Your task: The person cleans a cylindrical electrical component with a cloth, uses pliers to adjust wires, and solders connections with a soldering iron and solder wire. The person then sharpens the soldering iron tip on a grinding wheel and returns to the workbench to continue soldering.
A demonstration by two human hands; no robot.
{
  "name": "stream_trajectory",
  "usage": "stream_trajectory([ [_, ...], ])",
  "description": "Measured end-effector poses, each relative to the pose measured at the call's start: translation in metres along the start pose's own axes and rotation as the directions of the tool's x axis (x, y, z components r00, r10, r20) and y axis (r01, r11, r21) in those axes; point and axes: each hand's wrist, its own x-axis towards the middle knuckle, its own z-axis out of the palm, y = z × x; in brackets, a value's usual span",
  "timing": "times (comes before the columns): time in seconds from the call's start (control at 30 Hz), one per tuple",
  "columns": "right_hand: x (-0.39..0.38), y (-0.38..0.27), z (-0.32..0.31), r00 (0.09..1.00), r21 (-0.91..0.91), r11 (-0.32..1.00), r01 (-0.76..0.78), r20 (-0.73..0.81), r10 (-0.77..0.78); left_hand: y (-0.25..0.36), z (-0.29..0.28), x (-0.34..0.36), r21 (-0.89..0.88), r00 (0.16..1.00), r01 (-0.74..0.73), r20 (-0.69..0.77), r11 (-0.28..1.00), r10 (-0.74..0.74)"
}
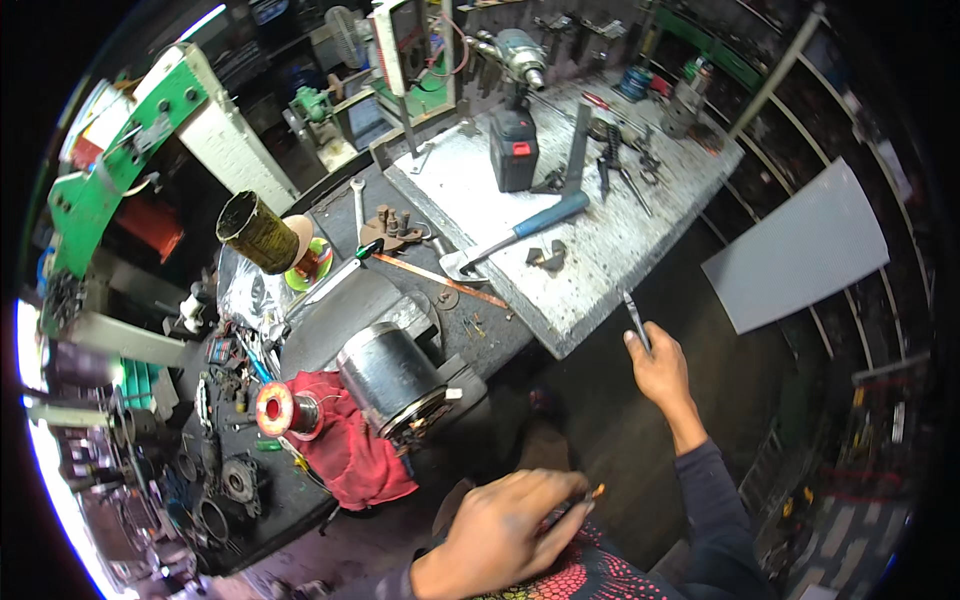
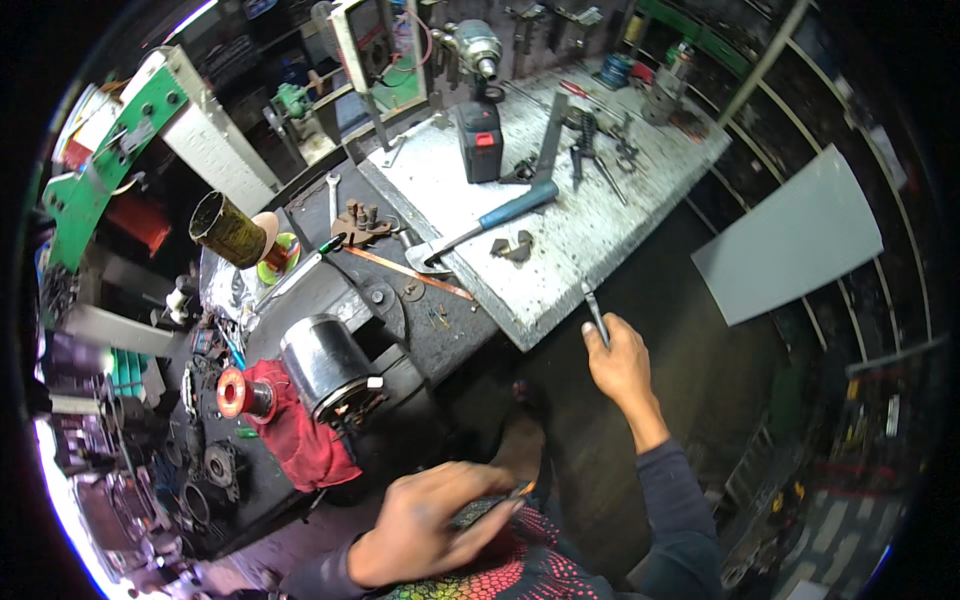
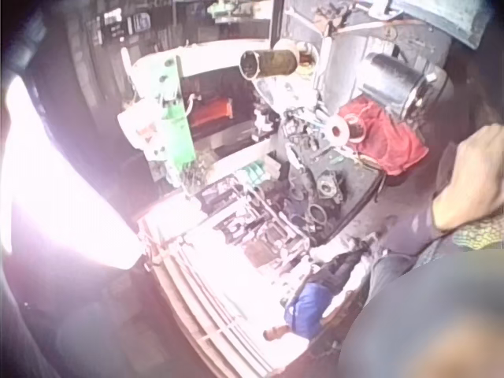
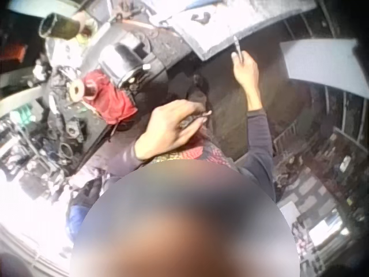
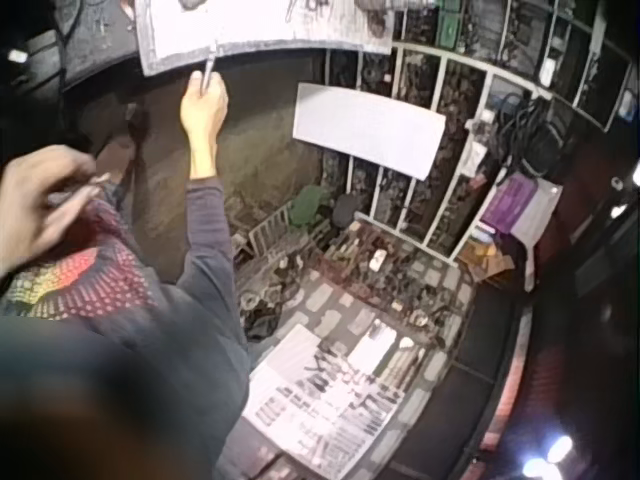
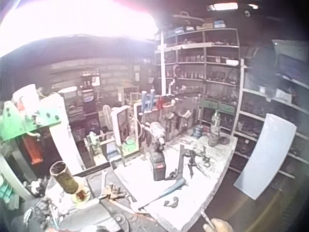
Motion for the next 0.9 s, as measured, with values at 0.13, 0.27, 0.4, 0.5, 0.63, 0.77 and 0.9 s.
stream_trajectory([
  [0.13,0.096,0.052,0.044,0.991,-0.193,0.973,0.13,-0.01,-0.134,-0.069,0.083,0.063,-0.031,0.955,0.258,-0.146,0.966,-0.26],
  [0.27,0.164,0.068,0.066,0.964,-0.255,0.933,0.255,0.144,-0.224,-0.142,0.122,0.134,0.077,0.839,0.388,-0.441,0.919,-0.317],
  [0.4,0.184,0.049,0.075,0.883,-0.298,0.839,0.455,0.024,-0.47,-0.2,0.127,0.188,0.092,0.694,0.593,-0.562,0.8,-0.45],
  [0.5,0.199,0.015,0.096,0.701,-0.261,0.695,0.669,-0.089,-0.708,-0.22,0.13,0.212,0.112,0.636,0.662,-0.608,0.741,-0.475],
  [0.63,0.214,-0.015,0.129,0.784,-0.18,0.764,0.62,0.116,-0.609,-0.212,0.13,0.215,0.106,0.607,0.695,-0.616,0.711,-0.502],
  [0.77,0.219,-0.02,0.155,0.811,-0.229,0.78,0.583,0.21,-0.545,-0.162,0.126,0.177,0.125,0.693,0.506,-0.648,0.853,-0.316],
  [0.9,0.229,-0.016,0.16,0.846,0.005,0.863,0.506,0.193,-0.497,-0.089,0.103,0.134,-0.004,0.766,0.403,-0.545,0.915,-0.341],
])
